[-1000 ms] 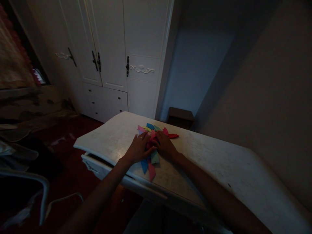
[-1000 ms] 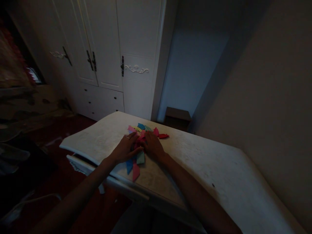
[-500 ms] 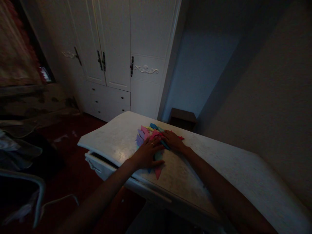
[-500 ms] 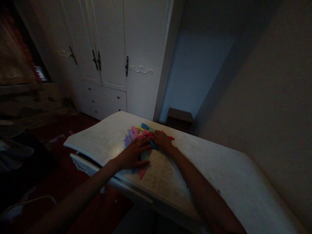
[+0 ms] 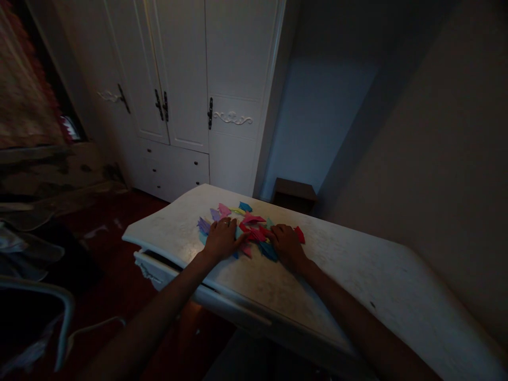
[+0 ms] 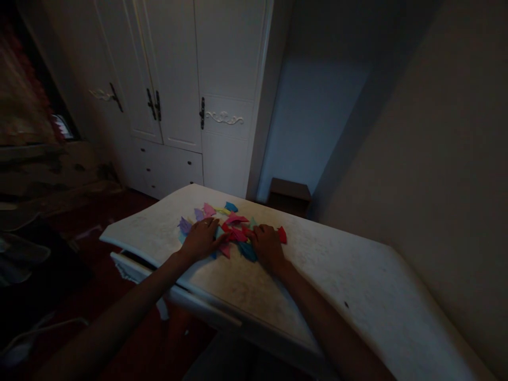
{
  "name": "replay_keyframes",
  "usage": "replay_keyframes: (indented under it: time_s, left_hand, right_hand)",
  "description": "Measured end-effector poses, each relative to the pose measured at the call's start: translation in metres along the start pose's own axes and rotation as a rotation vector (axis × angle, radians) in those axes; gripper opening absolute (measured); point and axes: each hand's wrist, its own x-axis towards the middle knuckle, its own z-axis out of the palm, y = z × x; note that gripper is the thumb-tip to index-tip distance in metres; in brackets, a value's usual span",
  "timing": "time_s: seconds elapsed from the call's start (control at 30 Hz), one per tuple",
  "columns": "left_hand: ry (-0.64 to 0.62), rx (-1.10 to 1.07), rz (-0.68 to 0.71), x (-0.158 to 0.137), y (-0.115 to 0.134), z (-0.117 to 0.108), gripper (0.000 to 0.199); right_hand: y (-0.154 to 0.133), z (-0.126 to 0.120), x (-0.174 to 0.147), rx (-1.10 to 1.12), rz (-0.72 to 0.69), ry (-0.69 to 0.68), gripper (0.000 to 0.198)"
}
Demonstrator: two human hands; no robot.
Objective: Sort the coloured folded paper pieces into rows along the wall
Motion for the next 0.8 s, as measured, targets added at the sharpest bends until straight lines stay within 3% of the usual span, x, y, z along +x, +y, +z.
replay_keyframes:
  time_s: [0.17,0.27,0.37,0.53,0.7,0.8]
  left_hand:
    - [-0.007,-0.138,0.241,0.007,-0.012,0.002,0.055]
    - [0.005,-0.199,0.302,0.006,-0.013,0.001,0.053]
    - [0.042,-0.219,0.311,0.003,-0.011,-0.001,0.048]
    - [0.034,-0.181,0.330,0.000,-0.008,-0.001,0.043]
    - [0.053,-0.186,0.289,0.000,-0.005,-0.001,0.038]
    - [0.088,-0.169,0.264,0.001,-0.003,-0.003,0.035]
  right_hand:
    - [-0.016,-0.004,0.017,0.077,-0.053,0.016,0.035]
    - [-0.018,-0.002,0.037,0.147,-0.069,-0.001,0.042]
    - [-0.014,0.009,0.057,0.219,-0.128,-0.068,0.051]
    - [-0.002,0.024,0.072,0.306,-0.242,-0.138,0.032]
    - [0.008,0.021,0.069,0.333,-0.205,-0.066,0.028]
    - [0.017,0.019,0.074,0.344,-0.104,0.010,0.031]
